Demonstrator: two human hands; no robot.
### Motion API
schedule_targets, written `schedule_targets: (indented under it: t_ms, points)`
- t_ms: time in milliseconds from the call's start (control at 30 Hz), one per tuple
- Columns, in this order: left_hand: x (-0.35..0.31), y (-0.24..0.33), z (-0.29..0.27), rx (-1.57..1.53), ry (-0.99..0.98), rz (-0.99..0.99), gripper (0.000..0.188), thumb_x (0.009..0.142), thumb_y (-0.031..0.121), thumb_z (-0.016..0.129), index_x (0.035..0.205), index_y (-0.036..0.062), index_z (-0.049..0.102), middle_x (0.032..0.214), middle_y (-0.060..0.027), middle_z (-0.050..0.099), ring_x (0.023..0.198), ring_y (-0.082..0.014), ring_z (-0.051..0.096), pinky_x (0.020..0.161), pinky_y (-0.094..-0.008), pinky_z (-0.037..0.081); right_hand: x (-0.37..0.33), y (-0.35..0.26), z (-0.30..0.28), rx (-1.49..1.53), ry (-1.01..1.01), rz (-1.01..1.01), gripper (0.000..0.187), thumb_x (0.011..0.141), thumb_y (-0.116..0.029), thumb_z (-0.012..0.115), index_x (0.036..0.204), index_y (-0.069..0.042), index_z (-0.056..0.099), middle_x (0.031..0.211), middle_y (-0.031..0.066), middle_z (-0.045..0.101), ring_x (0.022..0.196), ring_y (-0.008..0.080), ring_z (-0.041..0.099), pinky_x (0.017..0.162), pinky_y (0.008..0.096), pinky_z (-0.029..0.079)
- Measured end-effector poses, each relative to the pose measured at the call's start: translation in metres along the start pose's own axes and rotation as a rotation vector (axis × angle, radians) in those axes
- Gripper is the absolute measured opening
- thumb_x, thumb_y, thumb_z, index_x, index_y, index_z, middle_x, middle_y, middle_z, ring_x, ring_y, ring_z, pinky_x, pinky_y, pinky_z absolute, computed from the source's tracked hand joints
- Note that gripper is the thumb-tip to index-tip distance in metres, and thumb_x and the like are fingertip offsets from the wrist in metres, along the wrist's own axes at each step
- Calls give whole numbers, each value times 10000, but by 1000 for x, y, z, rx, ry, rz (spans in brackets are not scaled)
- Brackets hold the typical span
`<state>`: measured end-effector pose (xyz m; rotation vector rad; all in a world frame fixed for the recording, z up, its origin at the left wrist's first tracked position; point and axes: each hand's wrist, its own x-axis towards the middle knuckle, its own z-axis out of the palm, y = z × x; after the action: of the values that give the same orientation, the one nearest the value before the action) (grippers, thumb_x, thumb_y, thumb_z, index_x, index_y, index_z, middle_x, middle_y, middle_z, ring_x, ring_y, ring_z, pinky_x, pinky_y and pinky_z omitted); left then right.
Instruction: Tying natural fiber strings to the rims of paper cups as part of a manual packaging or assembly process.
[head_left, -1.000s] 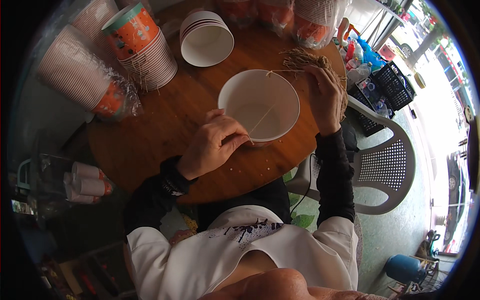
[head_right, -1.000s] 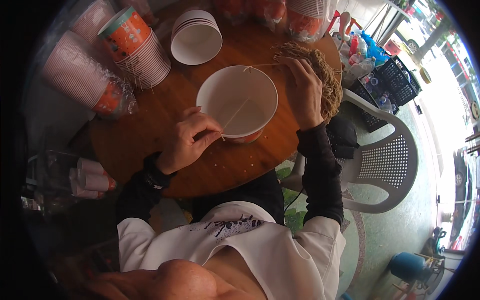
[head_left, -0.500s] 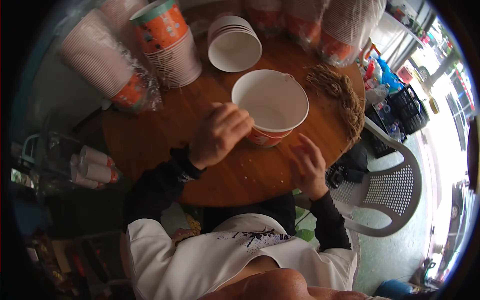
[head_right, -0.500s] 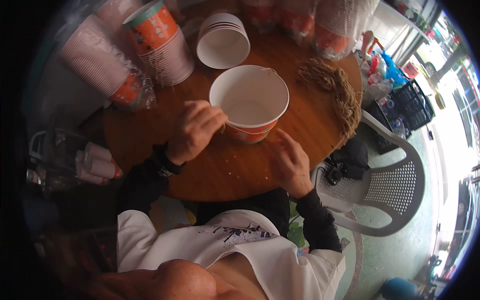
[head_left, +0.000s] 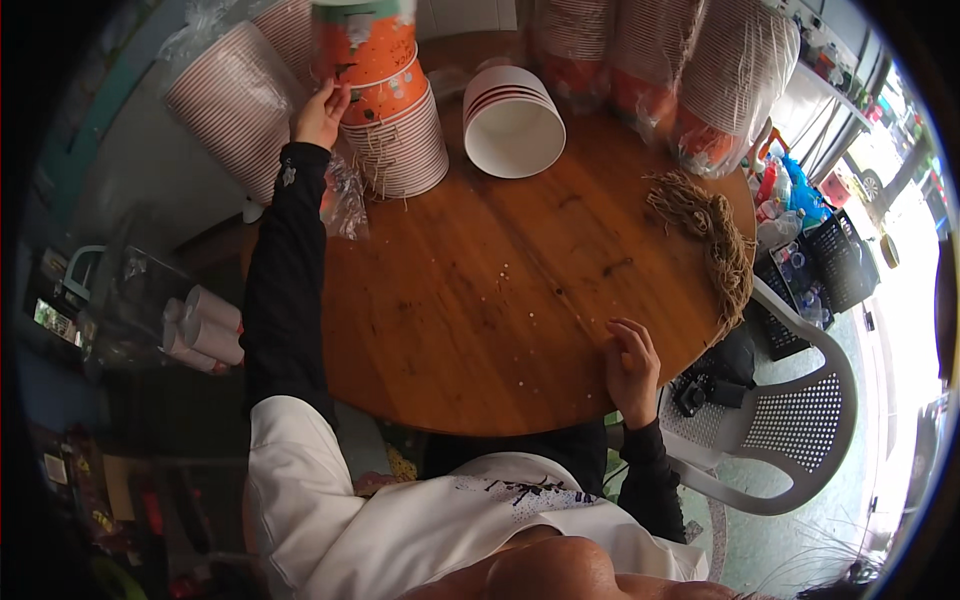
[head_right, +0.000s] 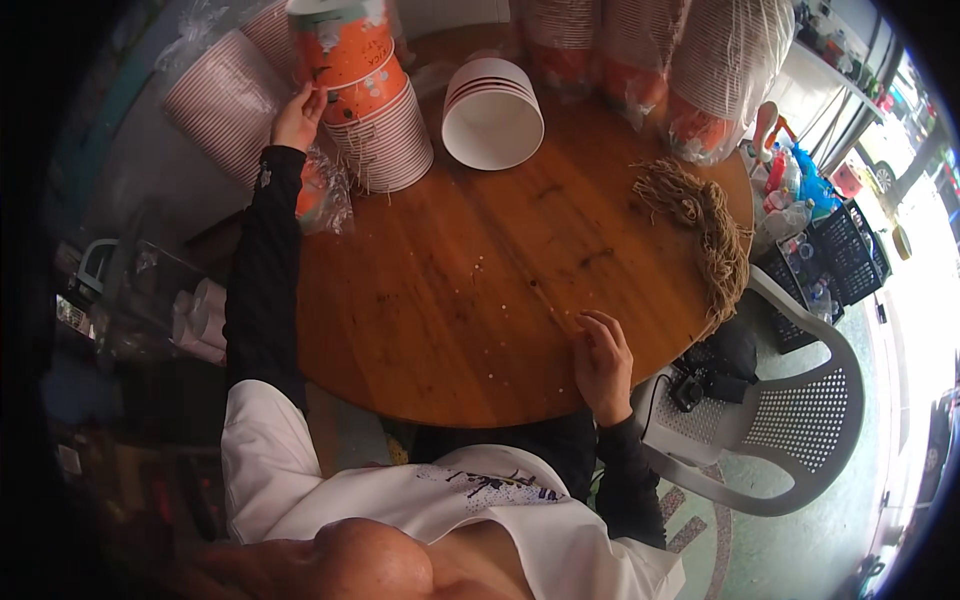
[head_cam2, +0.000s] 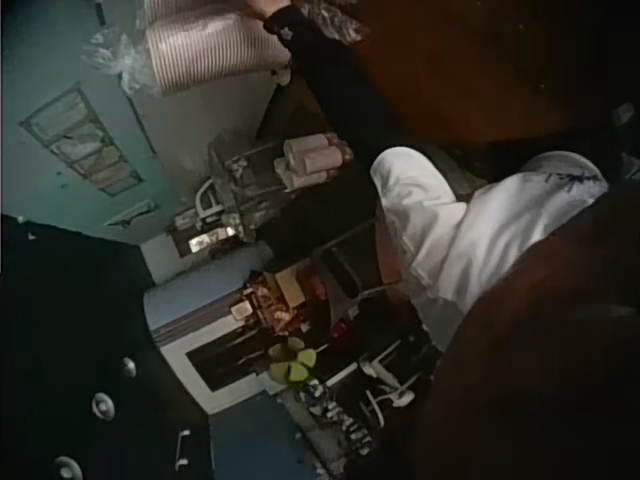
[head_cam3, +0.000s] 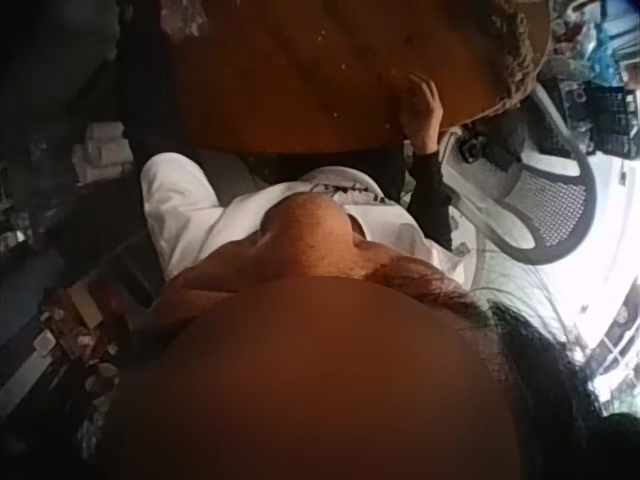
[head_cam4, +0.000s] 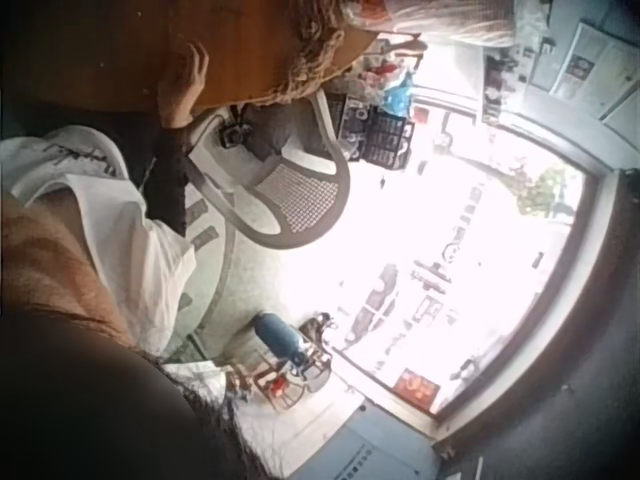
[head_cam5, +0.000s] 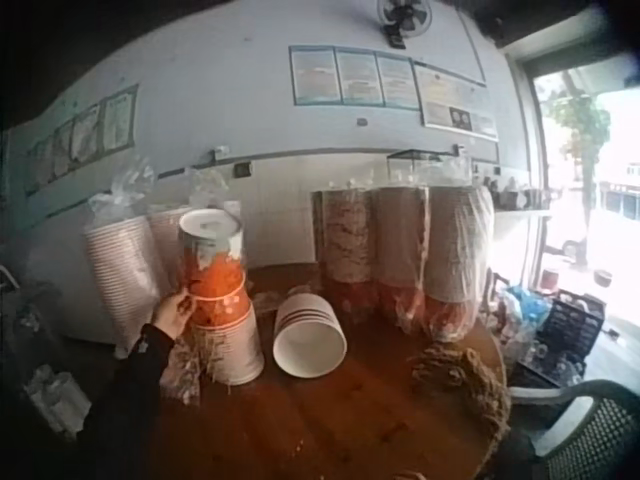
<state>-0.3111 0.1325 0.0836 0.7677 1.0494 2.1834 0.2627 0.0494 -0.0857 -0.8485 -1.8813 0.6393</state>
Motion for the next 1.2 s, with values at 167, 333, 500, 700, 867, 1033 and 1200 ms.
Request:
schedule_targets:
  t_ms: [167,333,500,700,867,1033,1200]
  points:
    - [-41,-44,15,269,72,-214,232,865,317,742,865,110,637,764,-4,611,712,-150,621,666,-267,535,-5,10,-8,9,45,122,186,881,40,558,1038,-12,645,1071,130,637,868,242,668,717,291,537]
    - [-66,-37,14,629,68,517,290,926,234,667,1116,27,597,989,-52,642,875,-188,646,753,-301,541,-3,8,-5,87,-13,272,139,904,7,572,1024,7,641,1008,90,637,856,146,626,731,237,496]
    - [-44,2,58,1089,-141,989,512,943,223,621,1404,76,455,1393,-207,469,1250,-342,490,997,-396,442,-5,9,-8,93,2,277,137,904,11,567,1017,4,643,1010,87,638,831,147,631,689,237,500]
    - [-30,-15,63,1441,-170,1245,593,907,213,650,1446,128,416,1479,-195,366,1335,-378,386,1091,-449,343,-2,5,-5,119,37,269,128,908,3,572,1014,3,644,1000,92,643,813,145,648,664,248,515]
    - [-64,-61,74,1271,-210,1219,516,884,68,623,1381,77,482,1398,-202,450,1261,-376,474,1024,-423,426,25,15,-6,178,-5,328,119,916,-20,582,1021,-13,638,882,76,636,772,120,617,658,245,484]
    - [-102,-166,70,1092,-417,878,422,859,68,655,1261,18,540,1258,-187,557,1149,-359,537,967,-430,445,143,61,47,185,10,164,150,906,-56,589,1046,-20,630,889,106,655,788,177,635,703,288,502]
    - [-103,-244,63,845,-77,507,388,866,83,697,1222,15,558,1057,-93,625,901,-193,615,768,-318,516,239,106,123,216,273,86,274,888,-86,636,1155,-34,600,1024,84,670,908,181,662,772,296,522]
